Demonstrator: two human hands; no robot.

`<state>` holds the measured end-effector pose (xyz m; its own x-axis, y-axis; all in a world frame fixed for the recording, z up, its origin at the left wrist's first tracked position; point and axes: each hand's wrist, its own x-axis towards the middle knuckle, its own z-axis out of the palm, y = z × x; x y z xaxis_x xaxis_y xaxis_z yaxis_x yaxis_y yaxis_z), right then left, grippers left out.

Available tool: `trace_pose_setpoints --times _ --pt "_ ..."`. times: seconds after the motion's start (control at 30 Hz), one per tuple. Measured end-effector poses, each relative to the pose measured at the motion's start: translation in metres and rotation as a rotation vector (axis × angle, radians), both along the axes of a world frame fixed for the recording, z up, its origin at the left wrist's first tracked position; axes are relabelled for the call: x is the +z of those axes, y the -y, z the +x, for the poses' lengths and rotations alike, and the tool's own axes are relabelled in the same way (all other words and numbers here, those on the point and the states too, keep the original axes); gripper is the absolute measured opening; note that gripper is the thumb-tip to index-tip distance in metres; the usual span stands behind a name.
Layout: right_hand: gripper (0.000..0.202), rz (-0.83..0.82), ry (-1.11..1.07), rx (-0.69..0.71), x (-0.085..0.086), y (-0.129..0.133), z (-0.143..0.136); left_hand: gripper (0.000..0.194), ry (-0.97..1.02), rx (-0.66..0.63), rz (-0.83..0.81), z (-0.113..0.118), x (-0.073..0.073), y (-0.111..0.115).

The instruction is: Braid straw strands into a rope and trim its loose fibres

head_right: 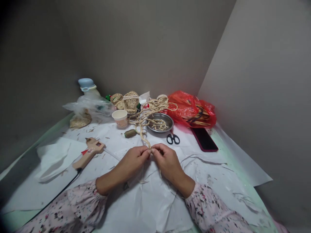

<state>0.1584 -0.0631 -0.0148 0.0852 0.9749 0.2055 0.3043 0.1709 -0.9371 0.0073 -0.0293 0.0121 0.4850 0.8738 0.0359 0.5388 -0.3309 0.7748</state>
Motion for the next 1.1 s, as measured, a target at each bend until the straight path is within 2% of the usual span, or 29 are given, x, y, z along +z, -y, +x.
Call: trace_pose_setpoints --times 0.13,0.3,0.4,0.57,0.7,0.77,0.87,0.93,1.1 --pt "0.017 -0.008 0.072 -0.016 0.004 0.0 0.001 0.025 0.072 0.053 -0.062 -0.001 -0.006 -0.005" --pt "0.018 -0.214 -0.11 -0.02 0.011 0.004 -0.007 0.025 0.148 0.13 -0.115 -0.001 -0.011 -0.008" --pt "0.018 -0.22 -0.12 -0.012 0.011 0.009 -0.014 0.025 0.279 0.173 -0.192 -0.001 -0.012 -0.009" --pt "0.016 -0.072 0.054 0.011 0.006 0.016 -0.019 0.027 0.438 0.216 -0.386 0.002 -0.013 -0.005" --pt "0.017 0.087 0.192 0.04 0.009 0.02 -0.017 0.028 0.486 0.192 -0.436 0.004 -0.012 -0.002" --pt "0.015 0.16 0.241 -0.003 0.013 0.021 -0.014 0.029 0.481 0.19 -0.424 0.004 -0.011 -0.003" --pt "0.018 0.239 0.21 -0.158 0.017 0.016 -0.006 0.032 0.437 0.17 -0.407 0.004 -0.011 -0.004" --pt "0.021 0.192 0.122 -0.171 0.016 0.01 -0.001 0.032 0.41 0.131 -0.4 0.005 -0.012 -0.003" --pt "0.028 -0.138 -0.242 0.108 0.005 -0.003 0.003 0.029 0.449 -0.017 -0.368 0.008 -0.011 0.0"
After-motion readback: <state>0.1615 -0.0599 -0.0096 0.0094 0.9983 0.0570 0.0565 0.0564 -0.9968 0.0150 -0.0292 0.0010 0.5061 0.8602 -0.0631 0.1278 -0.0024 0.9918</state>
